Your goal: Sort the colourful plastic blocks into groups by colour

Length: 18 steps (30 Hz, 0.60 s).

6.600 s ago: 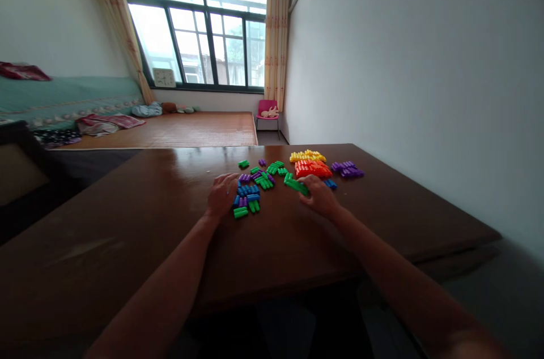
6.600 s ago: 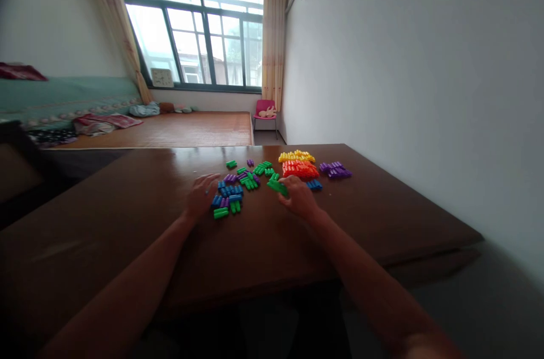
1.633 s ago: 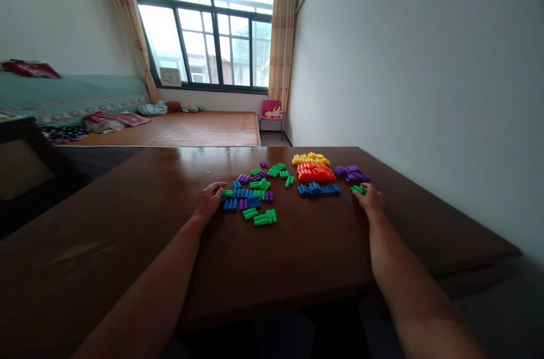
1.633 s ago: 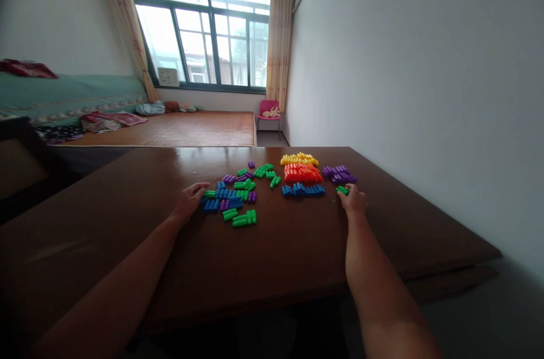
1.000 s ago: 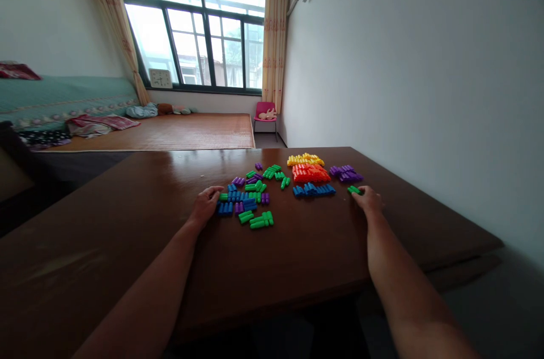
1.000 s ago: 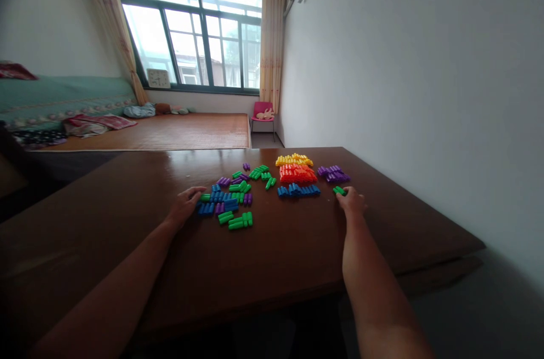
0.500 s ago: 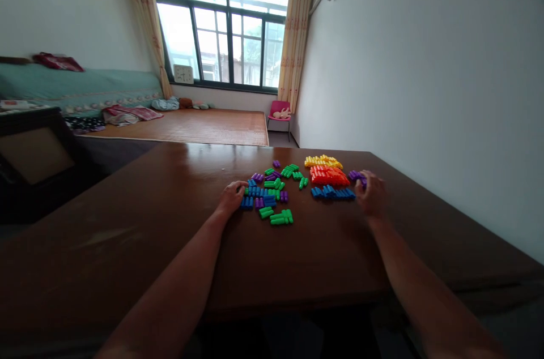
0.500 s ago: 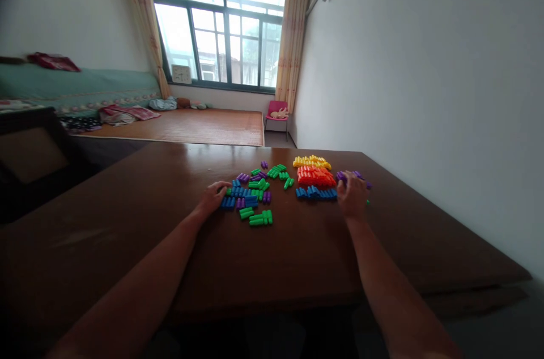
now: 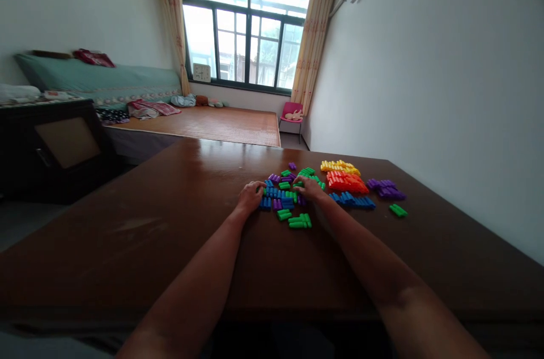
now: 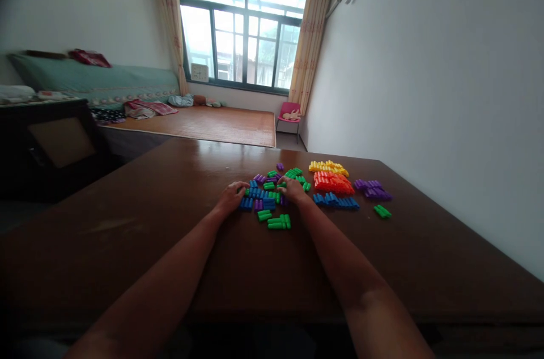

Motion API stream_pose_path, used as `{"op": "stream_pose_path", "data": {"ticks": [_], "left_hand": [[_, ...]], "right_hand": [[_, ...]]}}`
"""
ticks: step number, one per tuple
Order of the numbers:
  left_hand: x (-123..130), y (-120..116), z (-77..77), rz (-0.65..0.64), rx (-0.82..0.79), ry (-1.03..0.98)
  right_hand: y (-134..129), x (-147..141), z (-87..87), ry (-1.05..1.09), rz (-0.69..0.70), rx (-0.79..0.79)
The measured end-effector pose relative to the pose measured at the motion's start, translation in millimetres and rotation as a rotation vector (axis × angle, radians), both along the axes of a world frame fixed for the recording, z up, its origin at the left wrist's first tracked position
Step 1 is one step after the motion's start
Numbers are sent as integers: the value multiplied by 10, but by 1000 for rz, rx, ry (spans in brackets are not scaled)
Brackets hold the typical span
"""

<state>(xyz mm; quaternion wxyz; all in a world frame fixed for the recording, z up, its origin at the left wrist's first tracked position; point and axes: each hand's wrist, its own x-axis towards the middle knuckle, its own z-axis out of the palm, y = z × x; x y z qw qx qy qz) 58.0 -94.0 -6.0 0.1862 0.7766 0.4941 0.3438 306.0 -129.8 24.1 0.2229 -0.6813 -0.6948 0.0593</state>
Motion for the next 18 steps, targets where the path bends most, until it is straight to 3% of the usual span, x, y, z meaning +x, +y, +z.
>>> {"op": "stream_pose_path", "data": {"ticks": [4, 7, 9, 12, 15, 18], "left_hand": [[1, -1, 12, -3, -11, 13], [-13, 12, 24, -19, -10, 15], [-28, 31, 29, -30, -13, 29], [-44, 63, 36, -37, -1, 55], [-52, 74, 51, -40, 9, 76], [-61, 63, 73, -37, 16, 87]], "right_hand": [[-252, 232, 86, 398, -60, 181], [-579, 648, 156, 652, -82, 243], [-849, 1105, 136, 599, -212, 399], [-1322, 1950, -46, 345, -568, 677], [-1754, 2646, -321, 198, -901, 606], [-1968, 2925, -504, 111, -1023, 367]]}}
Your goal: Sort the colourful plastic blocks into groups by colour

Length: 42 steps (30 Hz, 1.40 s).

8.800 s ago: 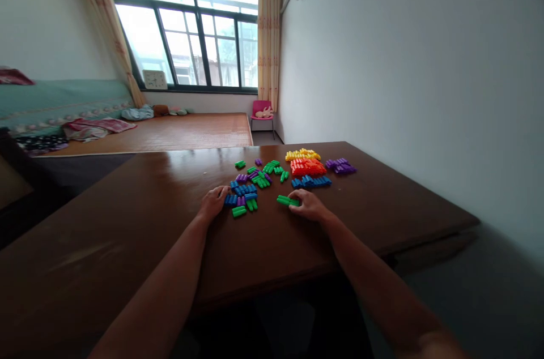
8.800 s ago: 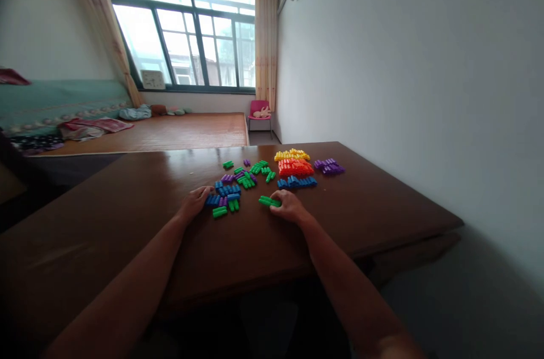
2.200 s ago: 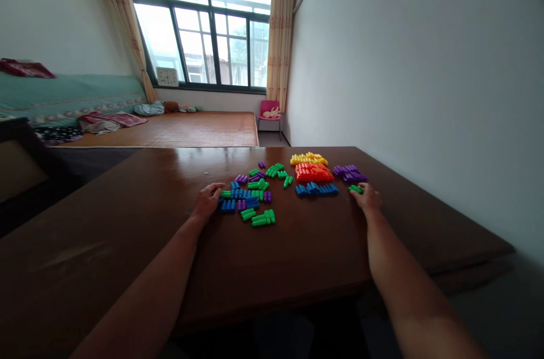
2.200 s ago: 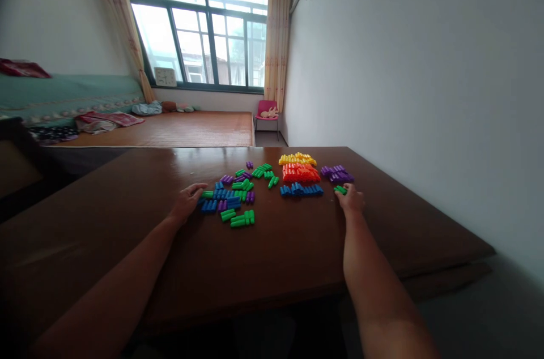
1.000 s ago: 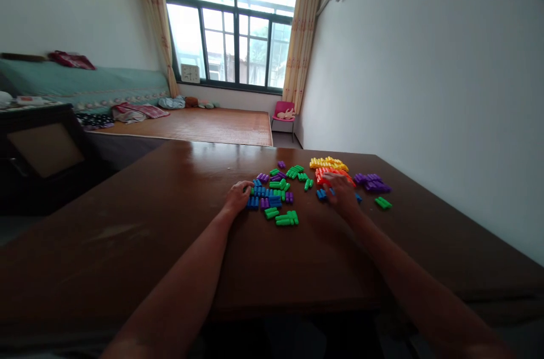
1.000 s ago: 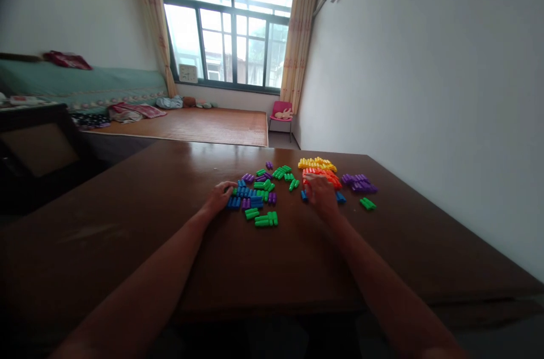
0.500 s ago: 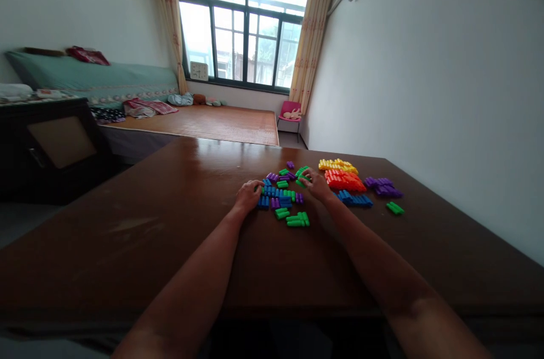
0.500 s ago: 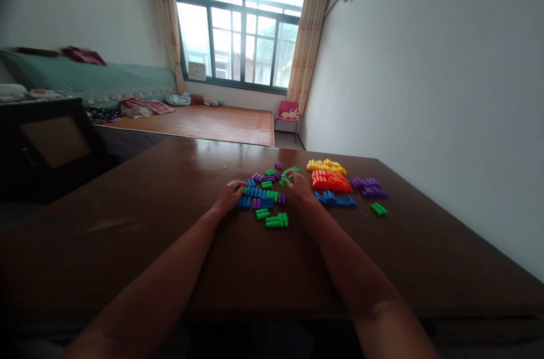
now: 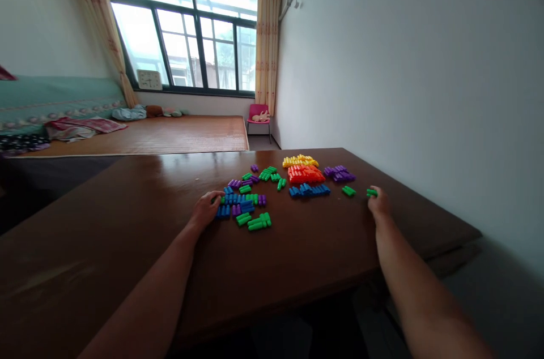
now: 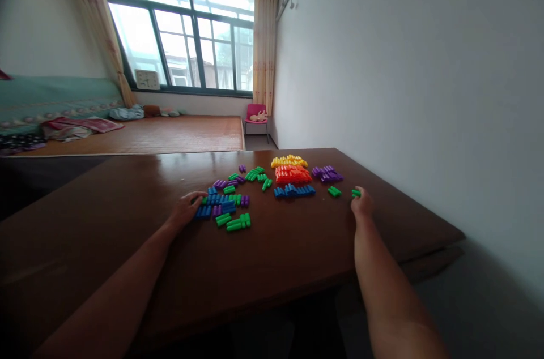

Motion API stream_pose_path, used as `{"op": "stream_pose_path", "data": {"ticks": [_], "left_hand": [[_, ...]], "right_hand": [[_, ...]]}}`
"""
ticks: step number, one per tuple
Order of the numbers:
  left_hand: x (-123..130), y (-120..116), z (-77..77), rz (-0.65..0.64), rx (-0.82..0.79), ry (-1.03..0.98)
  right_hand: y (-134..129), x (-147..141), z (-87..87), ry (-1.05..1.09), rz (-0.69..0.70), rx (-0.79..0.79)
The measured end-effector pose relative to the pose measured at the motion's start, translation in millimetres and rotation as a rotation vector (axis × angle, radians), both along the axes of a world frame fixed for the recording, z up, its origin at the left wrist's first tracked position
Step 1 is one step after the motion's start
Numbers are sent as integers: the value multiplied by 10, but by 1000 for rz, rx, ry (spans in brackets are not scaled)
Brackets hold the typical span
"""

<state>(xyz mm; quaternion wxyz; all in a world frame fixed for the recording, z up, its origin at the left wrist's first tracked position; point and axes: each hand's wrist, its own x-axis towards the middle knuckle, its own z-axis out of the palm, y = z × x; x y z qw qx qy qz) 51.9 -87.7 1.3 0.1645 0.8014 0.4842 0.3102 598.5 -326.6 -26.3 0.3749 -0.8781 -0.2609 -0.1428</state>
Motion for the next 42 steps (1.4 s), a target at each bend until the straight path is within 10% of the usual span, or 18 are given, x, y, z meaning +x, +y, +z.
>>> {"op": "stream_pose_path", "data": {"ticks": [4, 10, 20, 42], "left_hand": [[-22, -12, 19, -25, 9, 4], [-31, -31, 52, -41, -16, 8], [-35, -27, 63, -38, -35, 29], [-22, -31, 46, -41, -4, 22]], "right_hand": [[-3, -67, -5, 57, 81, -247], [-53, -183, 73, 29, 137, -21], [40, -120, 15, 56, -56, -204], [326, -424, -20, -231, 226, -414]]}}
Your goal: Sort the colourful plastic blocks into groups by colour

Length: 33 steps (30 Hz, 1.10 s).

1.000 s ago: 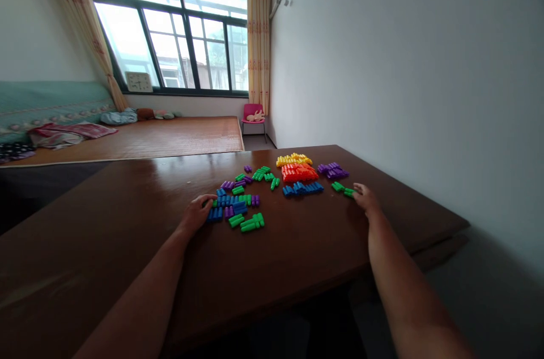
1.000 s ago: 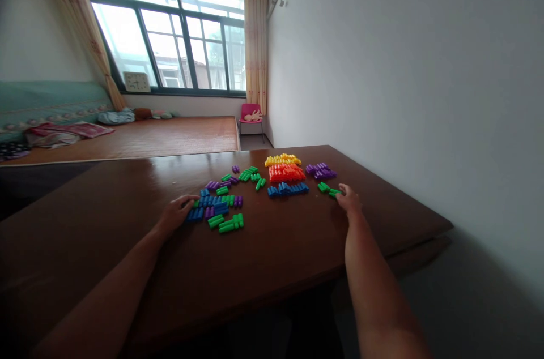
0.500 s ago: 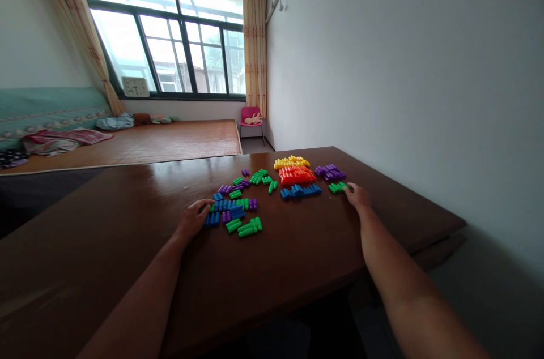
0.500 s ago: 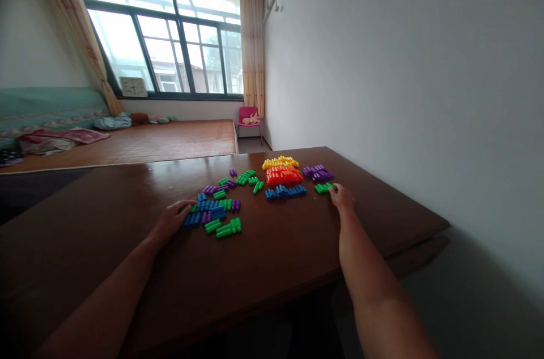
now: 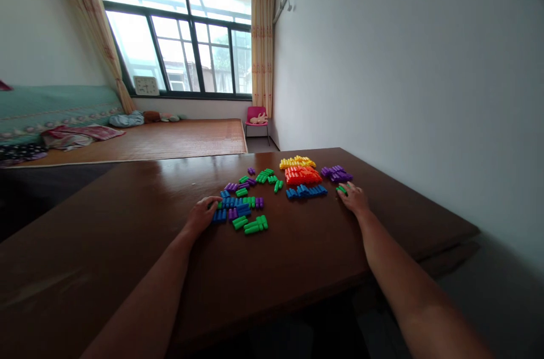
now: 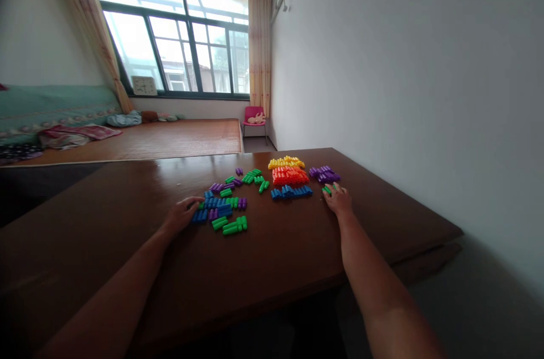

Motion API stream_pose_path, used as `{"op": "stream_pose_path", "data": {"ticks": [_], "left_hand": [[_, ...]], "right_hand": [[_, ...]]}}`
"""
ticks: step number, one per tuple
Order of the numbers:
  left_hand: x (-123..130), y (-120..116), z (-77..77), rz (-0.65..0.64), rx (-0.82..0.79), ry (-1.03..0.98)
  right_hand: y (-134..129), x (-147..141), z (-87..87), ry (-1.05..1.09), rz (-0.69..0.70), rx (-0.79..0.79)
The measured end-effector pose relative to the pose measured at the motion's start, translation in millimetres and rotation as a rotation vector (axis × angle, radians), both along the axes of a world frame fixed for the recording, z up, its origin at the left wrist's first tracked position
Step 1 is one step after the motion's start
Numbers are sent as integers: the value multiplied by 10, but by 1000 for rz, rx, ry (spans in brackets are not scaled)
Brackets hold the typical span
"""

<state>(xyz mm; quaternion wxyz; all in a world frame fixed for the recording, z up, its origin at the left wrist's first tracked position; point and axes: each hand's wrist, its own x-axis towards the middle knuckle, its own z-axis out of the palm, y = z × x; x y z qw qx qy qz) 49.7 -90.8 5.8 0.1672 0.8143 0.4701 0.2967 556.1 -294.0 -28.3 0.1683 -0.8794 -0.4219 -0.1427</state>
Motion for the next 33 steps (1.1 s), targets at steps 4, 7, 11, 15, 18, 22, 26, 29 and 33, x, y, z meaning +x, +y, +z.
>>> {"op": "stream_pose_path", "data": {"ticks": [4, 7, 11, 15, 18, 22, 26, 29, 33], "left_hand": [[28, -49, 12, 13, 11, -17], [44, -57, -9, 17, 12, -10], [67, -70, -27, 42, -2, 8], [81, -94, -26, 39, -1, 6], [78, -107, -29, 40, 0, -6], [74, -115, -37, 48, 1, 11], [82, -123, -36, 68, -9, 42], [88, -139, -26, 84, -14, 57], [93, -162, -9, 95, -24, 62]], "right_hand": [[-63, 7, 0, -28, -19, 28], [-64, -131, 114, -148, -24, 211], [85, -638, 357, -285, 234, 342], [524, -1305, 484, -281, 629, 170], [1008, -1646, 473, -213, 754, 41], [1677, -1793, 417, -66, 665, -67], [2142, -1804, 356, 26, 563, -106], [2302, -1836, 310, 58, 545, -142], [2340, -1882, 322, 100, 529, -175]]}}
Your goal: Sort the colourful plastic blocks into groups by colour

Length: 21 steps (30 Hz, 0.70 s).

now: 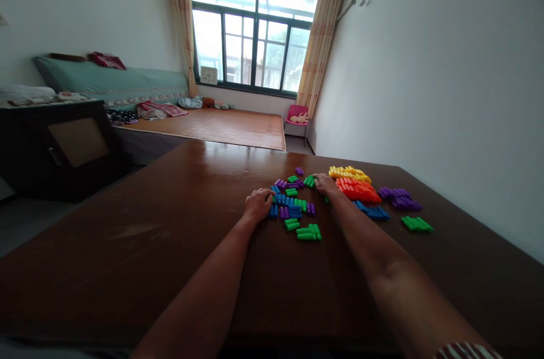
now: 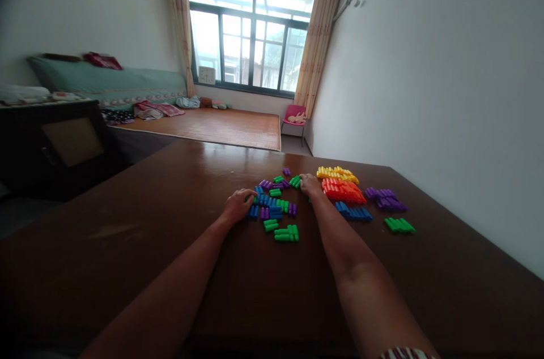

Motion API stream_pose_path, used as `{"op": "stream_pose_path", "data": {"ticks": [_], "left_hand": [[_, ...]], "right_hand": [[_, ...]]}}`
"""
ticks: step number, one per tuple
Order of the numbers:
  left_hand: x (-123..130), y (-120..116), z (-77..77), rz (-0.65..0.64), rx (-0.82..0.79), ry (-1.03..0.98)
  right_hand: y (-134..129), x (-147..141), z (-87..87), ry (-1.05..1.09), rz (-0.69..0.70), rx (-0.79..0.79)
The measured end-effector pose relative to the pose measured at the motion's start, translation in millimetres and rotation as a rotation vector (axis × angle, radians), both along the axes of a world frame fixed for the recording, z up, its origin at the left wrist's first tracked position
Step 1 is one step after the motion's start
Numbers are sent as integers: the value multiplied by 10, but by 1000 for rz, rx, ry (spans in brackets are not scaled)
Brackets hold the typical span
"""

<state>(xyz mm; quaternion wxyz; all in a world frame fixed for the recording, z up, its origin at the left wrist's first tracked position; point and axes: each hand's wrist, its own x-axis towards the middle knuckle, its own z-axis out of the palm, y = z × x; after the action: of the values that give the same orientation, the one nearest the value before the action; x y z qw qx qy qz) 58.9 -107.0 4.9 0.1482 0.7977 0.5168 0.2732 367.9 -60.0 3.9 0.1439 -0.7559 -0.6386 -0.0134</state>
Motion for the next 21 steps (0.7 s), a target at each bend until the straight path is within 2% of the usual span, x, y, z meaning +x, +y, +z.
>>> {"op": "stream_pose_path", "data": {"ticks": [7, 15, 19, 21], "left_hand": [[2, 23, -26, -3, 11, -11], [-1, 23, -18, -4, 1, -19], [6, 40, -40, -2, 9, -37], [9, 60, -65, -8, 14, -54]], "right_hand": [[-61, 12, 174, 73, -30, -6], [-136, -107, 121, 213, 104, -108], [-185, -160, 149, 243, 110, -68], [-233, -170, 201, 267, 129, 19]]}}
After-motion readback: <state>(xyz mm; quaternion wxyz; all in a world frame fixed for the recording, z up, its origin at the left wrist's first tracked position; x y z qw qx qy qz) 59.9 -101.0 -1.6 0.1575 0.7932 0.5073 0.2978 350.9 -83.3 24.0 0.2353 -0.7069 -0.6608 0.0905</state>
